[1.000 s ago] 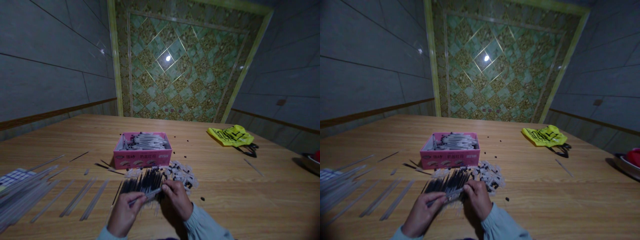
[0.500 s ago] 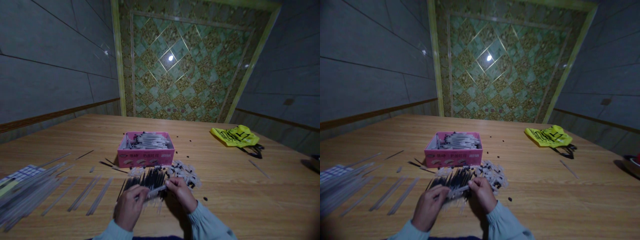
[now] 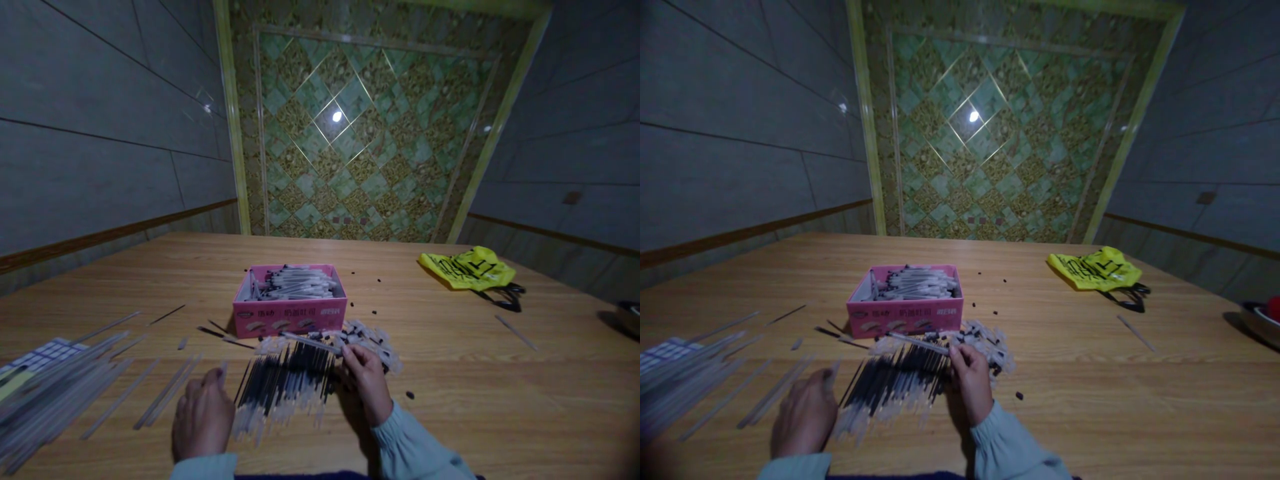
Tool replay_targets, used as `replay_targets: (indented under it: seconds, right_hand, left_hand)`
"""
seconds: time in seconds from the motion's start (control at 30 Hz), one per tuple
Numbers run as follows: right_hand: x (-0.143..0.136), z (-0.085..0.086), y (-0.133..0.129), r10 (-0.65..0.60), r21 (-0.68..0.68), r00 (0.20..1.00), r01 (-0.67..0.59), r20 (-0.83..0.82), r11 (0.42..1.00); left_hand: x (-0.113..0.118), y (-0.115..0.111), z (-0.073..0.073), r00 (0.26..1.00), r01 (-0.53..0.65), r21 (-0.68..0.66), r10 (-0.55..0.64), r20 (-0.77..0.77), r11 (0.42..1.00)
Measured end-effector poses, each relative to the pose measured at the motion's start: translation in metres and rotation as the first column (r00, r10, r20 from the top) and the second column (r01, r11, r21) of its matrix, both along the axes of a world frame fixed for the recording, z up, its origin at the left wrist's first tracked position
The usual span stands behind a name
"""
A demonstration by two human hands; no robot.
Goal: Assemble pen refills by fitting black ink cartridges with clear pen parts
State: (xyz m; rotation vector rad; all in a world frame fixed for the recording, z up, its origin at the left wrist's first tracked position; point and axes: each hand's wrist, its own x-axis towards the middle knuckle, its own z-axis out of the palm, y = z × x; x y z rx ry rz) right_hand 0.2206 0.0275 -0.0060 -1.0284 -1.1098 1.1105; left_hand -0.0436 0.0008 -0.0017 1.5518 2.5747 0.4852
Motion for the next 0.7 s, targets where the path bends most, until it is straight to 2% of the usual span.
replay_targets:
  seconds: [0.13, 0.3, 0.5, 0.6, 0.7]
  right_hand:
    - [0.006, 0.014, 0.009, -0.092, 0.025, 0.992, 0.095, -0.091, 0.995]
    - [0.011, 0.045, 0.041, -0.171, 0.085, 0.963, 0.193, -0.21, 0.978]
    - [-0.014, 0.074, 0.101, -0.142, 0.062, 0.963, 0.16, -0.229, 0.985]
    - [-0.031, 0.082, 0.126, -0.105, 0.049, 0.971, 0.118, -0.217, 0.992]
    - [-0.038, 0.087, 0.134, -0.077, 0.051, 0.977, 0.089, -0.199, 0.995]
  left_hand:
    - [-0.001, 0.002, -0.001, 0.997, 0.035, -0.037, -0.032, 0.066, 0.999]
    - [-0.003, 0.003, -0.005, 0.993, 0.068, -0.039, -0.064, 0.097, 0.997]
    - [0.001, 0.002, 0.0, 0.994, 0.044, -0.033, -0.04, 0.098, 0.998]
    - [0.004, 0.003, 0.002, 0.991, 0.034, 0.041, -0.039, 0.131, 0.999]
    - [0.006, 0.003, 0.003, 0.975, 0.027, 0.145, -0.058, 0.213, 0.989]
